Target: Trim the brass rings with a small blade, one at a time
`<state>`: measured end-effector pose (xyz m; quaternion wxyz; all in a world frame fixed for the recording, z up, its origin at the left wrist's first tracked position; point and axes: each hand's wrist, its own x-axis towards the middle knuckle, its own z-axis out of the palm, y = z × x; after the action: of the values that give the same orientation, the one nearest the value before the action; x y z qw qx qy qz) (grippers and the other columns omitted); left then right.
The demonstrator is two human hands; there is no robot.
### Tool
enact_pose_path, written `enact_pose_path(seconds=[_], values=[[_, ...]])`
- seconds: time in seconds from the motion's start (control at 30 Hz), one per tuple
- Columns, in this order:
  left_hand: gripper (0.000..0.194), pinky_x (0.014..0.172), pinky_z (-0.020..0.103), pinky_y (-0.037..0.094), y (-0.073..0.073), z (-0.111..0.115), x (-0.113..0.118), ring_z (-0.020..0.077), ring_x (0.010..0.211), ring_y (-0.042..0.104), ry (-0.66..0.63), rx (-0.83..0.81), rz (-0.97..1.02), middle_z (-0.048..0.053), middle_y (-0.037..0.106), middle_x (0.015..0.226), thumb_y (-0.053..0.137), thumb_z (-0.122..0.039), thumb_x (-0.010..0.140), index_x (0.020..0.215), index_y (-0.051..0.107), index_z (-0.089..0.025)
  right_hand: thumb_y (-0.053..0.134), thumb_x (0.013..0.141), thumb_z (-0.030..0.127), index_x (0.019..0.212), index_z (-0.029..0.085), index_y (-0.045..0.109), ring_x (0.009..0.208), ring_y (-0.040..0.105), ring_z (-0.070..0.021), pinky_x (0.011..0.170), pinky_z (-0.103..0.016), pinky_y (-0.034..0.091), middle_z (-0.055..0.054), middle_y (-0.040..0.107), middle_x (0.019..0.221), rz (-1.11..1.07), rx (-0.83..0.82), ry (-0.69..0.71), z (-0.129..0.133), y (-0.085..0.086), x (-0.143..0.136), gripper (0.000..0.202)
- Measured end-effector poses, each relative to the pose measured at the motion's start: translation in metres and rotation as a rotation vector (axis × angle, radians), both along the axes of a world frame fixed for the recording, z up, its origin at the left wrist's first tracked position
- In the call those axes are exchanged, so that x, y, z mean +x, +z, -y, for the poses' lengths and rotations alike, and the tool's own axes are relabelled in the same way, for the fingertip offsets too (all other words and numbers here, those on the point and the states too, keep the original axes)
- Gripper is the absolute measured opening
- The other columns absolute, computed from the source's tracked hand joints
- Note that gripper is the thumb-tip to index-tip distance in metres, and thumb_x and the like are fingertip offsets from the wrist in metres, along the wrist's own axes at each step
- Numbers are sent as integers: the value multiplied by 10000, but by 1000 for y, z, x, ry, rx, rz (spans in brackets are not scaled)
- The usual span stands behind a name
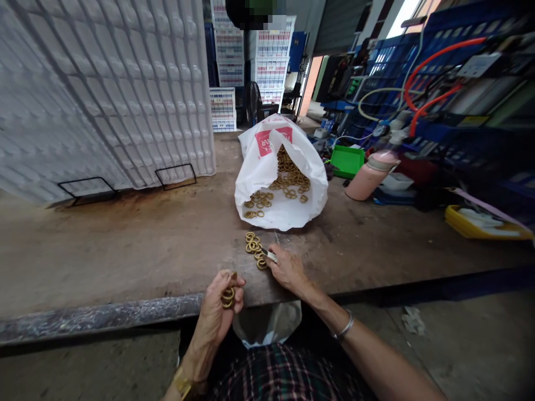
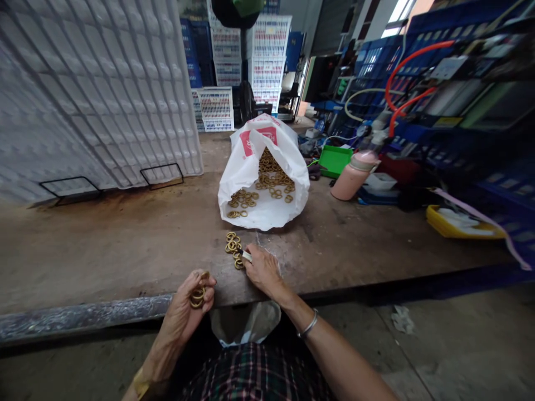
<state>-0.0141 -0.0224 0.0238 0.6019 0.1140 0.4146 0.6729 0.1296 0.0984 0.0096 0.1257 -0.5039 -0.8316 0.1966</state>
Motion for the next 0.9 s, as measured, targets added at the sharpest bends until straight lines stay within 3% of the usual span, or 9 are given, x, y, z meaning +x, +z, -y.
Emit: enact_pose_path(seconds=[0.13,0.33,0.53,0.63,0.77,0.9], values=[[295,408,168,338,-1,0,-4,79,512,492,-33,-20,77,5,597,697,679,-271,679,923,544,-176,477,831,258,949,219,560,767,586,-169,607,-250,298,-33,654,884,51,38,36,4,-2,-4,150],[175,450,167,387,-1,-1,-5,98,600,555,9,-83,199,30,614,725,703,-215,636,703,564,-133,445,839,242,894,206,564,682,572,-165,562,-250,265,-36,647,781,64,28,5,-7,-3,-7,135],[175,430,181,390,-8,0,-5,117,599,561,34,-108,259,29,603,687,701,-199,641,645,542,-126,413,859,223,938,189,552,667,554,-147,570,-229,294,-25,621,733,-98,-24,-140,-15,-3,-3,164],[231,403,161,341,-7,-1,-6,85,542,507,9,-69,295,-5,549,628,707,-229,650,601,502,-135,453,851,272,921,193,552,697,559,-149,597,-231,322,-21,618,773,-136,-15,-77,-6,-5,3,145],[281,385,150,294,-5,-4,-4,66,505,457,-1,-57,305,-21,503,599,712,-264,652,587,467,-144,520,821,329,962,208,541,800,558,-175,640,-255,342,-37,598,927,-4,77,42,11,-5,2,187],[265,380,146,280,-5,-4,-3,59,494,447,0,-60,287,-30,491,601,714,-286,653,649,488,-149,494,823,229,1033,222,507,789,552,-175,651,-276,349,-49,553,1012,168,97,49,17,-6,-3,210]])
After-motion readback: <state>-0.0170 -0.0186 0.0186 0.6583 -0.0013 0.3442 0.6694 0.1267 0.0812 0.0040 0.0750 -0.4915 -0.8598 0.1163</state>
